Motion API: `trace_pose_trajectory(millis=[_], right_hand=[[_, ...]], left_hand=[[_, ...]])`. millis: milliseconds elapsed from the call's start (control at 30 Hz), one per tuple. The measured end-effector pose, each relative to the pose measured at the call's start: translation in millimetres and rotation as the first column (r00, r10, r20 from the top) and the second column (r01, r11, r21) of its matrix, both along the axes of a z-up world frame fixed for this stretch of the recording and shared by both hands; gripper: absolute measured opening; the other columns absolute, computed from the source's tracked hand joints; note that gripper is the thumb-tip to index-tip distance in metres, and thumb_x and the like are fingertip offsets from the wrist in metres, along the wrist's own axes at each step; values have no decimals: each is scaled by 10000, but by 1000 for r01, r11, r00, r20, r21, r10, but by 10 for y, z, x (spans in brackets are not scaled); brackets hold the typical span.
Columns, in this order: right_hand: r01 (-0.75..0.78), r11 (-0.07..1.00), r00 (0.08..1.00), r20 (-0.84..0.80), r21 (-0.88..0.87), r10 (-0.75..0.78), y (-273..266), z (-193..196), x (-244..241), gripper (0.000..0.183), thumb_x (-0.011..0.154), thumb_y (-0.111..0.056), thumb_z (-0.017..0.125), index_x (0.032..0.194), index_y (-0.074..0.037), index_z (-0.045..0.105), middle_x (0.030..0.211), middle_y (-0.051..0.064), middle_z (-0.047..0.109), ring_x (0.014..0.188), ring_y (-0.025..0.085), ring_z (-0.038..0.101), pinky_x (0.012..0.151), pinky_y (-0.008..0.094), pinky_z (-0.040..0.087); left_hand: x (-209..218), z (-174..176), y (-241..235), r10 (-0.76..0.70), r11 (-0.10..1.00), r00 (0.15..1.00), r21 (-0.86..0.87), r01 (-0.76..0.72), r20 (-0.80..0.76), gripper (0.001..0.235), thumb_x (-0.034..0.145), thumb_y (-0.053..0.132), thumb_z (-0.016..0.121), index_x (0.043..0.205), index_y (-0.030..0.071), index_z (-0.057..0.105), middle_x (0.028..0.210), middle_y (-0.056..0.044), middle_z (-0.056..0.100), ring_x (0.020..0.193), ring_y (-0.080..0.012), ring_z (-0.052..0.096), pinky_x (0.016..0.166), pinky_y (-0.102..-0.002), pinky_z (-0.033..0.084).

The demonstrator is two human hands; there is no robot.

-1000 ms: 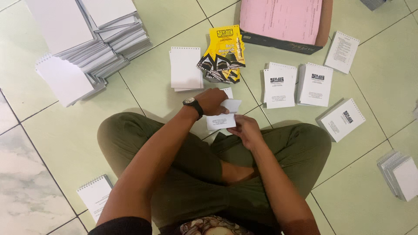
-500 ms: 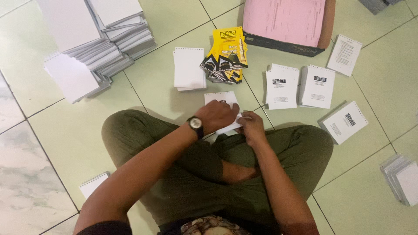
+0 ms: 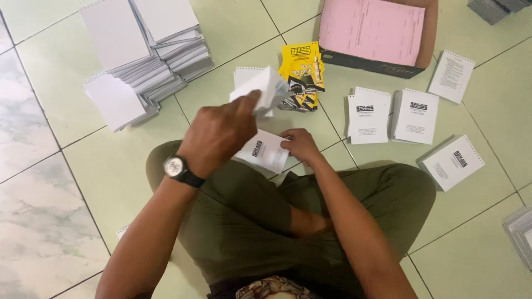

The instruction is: The person sits on the floor and organizes stacks of spiral-bound notebooks. They pick up notebooks, flip through the pages, and arrange them into neat piles on the tiled floor.

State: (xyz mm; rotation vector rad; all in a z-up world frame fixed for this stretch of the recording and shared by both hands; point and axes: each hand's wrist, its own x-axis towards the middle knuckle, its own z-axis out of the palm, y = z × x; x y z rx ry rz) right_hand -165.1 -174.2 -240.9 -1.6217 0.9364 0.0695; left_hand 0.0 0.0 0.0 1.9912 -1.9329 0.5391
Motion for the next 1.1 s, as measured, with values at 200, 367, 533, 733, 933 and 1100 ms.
trace_pose_trajectory(millis=[200,367,533,733,933,1100], right_hand=[[63,998,996,60,30,-65,380,-170,313,465,805,-131,733,1244,20,728,1175,353,680,786,306,743,670,392,651],[-41,984,998,49,-176,51,446,-309,598,467,847,-194,692,1282,-29,727,1270,247,699,1207,430,654,1037,503,533],[-29,961,1000,-11,-276,26,474,-149,535,445,931,-193,621,1349,-44,667,1274,253,580,1199,440,625,986,510,574],[296,917,896,256,268,-364,257,507,-259,300,1121,-215,450,1172,11,640,943,86,587,880,180,578,847,390,507],[362,521,803,25,773,-596,12,1096,-753,849,974,-709,435,1351,34,596,1214,199,703,1015,341,704,889,421,575],[399,720,865,28,568,-502,-730,-557,-959,676,986,-486,749,1428,-10,563,1269,254,692,1046,330,720,921,484,572]], left_hand=[[139,142,267,80,996,990,-20,-83,-117,351,999,117,649,1329,29,568,811,-120,690,559,-253,692,481,-348,548],[121,133,314,77,997,974,14,-75,-211,333,972,58,662,1293,8,590,778,-141,718,520,-220,682,464,-299,538],[56,-76,256,48,999,988,20,-46,-144,329,994,122,621,1306,19,602,802,-118,709,549,-214,692,441,-260,517],[-444,-702,-153,-116,992,992,-34,118,52,422,975,125,551,1377,2,580,954,-206,692,744,-294,754,431,-325,530],[-1249,-1463,-338,-343,928,917,-78,365,206,376,893,109,545,1255,28,609,913,-328,697,788,-423,748,695,-435,576],[-1356,-1944,-658,-393,919,917,8,394,72,405,883,104,616,1248,-71,627,937,-444,673,826,-522,736,724,-571,598]])
